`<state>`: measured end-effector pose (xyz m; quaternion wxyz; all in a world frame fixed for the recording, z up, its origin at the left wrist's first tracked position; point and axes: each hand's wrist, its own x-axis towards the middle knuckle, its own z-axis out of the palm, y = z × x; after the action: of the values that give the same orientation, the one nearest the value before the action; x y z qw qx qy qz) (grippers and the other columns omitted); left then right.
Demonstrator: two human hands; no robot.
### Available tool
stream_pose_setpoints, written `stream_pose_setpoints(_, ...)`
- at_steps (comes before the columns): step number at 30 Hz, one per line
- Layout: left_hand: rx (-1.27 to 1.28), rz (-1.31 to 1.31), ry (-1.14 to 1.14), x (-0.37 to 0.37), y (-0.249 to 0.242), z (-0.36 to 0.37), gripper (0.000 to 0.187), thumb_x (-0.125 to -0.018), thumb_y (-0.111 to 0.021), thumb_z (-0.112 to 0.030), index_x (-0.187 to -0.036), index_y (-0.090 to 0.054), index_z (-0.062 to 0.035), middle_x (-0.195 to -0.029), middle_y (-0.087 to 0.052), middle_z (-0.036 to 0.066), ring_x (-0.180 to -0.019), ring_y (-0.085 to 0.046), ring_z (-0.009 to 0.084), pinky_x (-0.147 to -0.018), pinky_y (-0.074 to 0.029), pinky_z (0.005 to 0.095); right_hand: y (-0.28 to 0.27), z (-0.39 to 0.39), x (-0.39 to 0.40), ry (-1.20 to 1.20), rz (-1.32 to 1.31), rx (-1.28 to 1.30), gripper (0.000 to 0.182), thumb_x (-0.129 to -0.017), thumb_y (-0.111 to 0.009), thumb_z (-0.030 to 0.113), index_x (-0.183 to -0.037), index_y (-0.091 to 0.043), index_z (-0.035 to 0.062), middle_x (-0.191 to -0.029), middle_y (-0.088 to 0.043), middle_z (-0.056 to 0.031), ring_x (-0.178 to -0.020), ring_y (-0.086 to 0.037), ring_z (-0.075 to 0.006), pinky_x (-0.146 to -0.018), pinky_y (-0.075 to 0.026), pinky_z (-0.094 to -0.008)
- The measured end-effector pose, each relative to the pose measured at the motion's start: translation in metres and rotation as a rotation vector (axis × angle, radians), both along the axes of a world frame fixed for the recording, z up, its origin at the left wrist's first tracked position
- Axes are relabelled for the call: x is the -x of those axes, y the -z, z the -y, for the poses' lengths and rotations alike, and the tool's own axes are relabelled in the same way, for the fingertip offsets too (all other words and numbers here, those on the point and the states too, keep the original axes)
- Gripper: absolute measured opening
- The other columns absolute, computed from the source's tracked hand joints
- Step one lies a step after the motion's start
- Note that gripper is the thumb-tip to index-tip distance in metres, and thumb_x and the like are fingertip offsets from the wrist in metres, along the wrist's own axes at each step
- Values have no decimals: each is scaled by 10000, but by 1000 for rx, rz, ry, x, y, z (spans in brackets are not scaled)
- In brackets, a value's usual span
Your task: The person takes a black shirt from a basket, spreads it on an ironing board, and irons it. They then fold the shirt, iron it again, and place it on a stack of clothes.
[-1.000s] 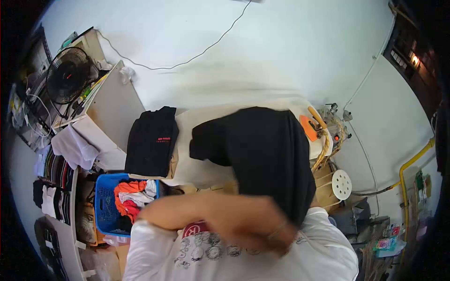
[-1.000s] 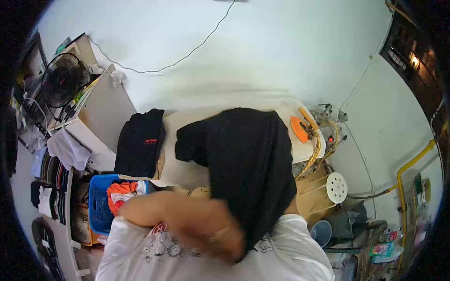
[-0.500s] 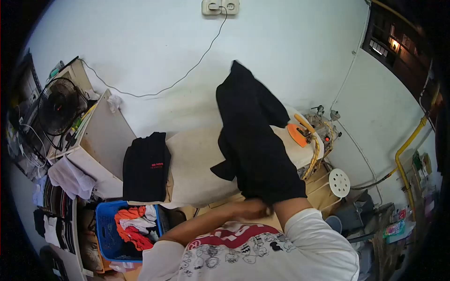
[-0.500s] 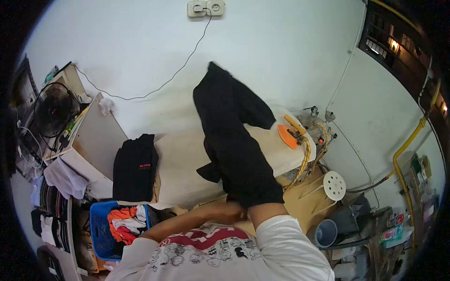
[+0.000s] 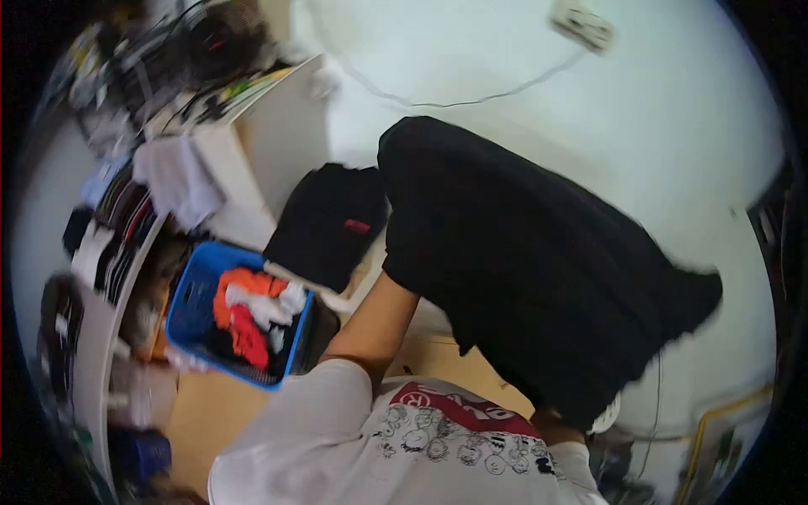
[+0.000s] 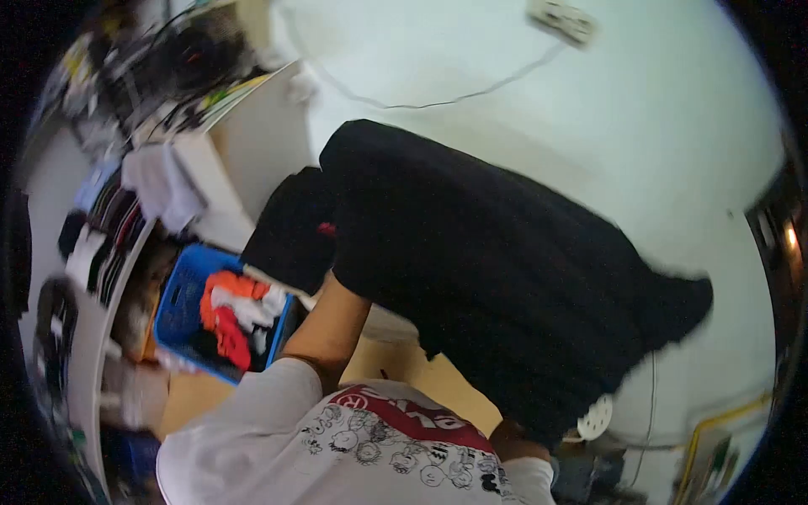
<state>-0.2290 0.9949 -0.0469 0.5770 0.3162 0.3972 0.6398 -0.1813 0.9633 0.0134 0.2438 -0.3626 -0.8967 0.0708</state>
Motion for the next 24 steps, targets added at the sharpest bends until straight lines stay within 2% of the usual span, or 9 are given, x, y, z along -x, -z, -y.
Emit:
stream_pose_setpoints(6, 147, 47, -146, 91, 45, 41, 517, -915, -535, -316, -1362, -492, -60, -1393, -476, 178, -1332, -388, 286, -1129, -268, 405, 38, 55, 176, -261, 70, -272, 403, -932, -562, 247, -1249, -547, 0, -1164, -618, -134, -1083, -570, -234, -997, -401, -337)
stream_pose_setpoints(8, 99, -52, -121, 103, 21, 40, 509, -912, -538, -304, -1356, -501, -60, -1391, -480, 174, -1328, -393, 286, -1126, -273, 407, 47, 62, 169, -240, 79, -259, 402, -931, -563, 249, -1247, -548, 0, -1161, -618, -133, -1082, -570, -234, -996, -402, -337)
stream_pose_setpoints(11, 2, -366, 14, 96, -31, 28, 497, -906, -544, -286, -1348, -513, -60, -1388, -486, 169, -1322, -401, 286, -1122, -281, 411, 48, 42, 65, -119, 52, -70, 401, -929, -565, 253, -1240, -551, 0, -1153, -618, -132, -1077, -571, -232, -992, -405, -337)
stream_pose_setpoints(15, 65, -1198, 444, 32, -46, 40, 482, -899, -551, -261, -1336, -530, -60, -1385, -493, 161, -1314, -412, 286, -1117, -291, 416, 76, 33, -121, 148, -57, 305, 399, -926, -568, 259, -1230, -554, 1, -1143, -619, -129, -1070, -572, -231, -987, -409, -338)
stream_pose_setpoints(17, 71, -1295, 579, 5, -23, 65, 478, -897, -553, -255, -1333, -534, -60, -1384, -495, 160, -1312, -415, 286, -1116, -293, 417, 99, 43, -192, 262, -174, 572, 398, -925, -570, 262, -1225, -556, 1, -1138, -619, -128, -1066, -572, -230, -984, -411, -338)
stream_pose_setpoints(20, -516, -1326, 1521, -28, 37, 101, 432, -850, -535, -157, -1256, -592, -20, -1282, -587, 162, -1183, -543, 308, -994, -415, 467, 112, 71, -264, 381, -425, 940, 397, -923, -572, 267, -1218, -559, 2, -1131, -619, -126, -1061, -573, -228, -980, -414, -338)
stream_pose_setpoints(22, -405, -1315, 911, 38, 20, 106, 398, -846, -523, -149, -1217, -599, -27, -1210, -623, 170, -1123, -581, 319, -957, -454, 455, 98, 69, -304, 423, -578, 1018, 396, -922, -574, 269, -1214, -561, 2, -1125, -619, -125, -1058, -574, -228, -978, -416, -338)
stream_pose_setpoints(23, -244, -1139, 817, 72, 19, 82, 418, -846, -531, -161, -1245, -579, -46, -1284, -580, 161, -1172, -544, 335, -993, -435, 416, 90, 66, -325, 452, -629, 1007, 396, -921, -574, 271, -1211, -561, 2, -1123, -619, -124, -1056, -574, -227, -976, -416, -338)
stream_pose_setpoints(24, -283, -1339, 423, 110, -16, 78, 387, -839, -540, -125, -1213, -590, -36, -1251, -590, 163, -1144, -557, 332, -994, -436, 410, 76, 62, -357, 494, -670, 959, 395, -920, -575, 272, -1209, -562, 2, -1120, -619, -124, -1055, -574, -227, -975, -417, -339)
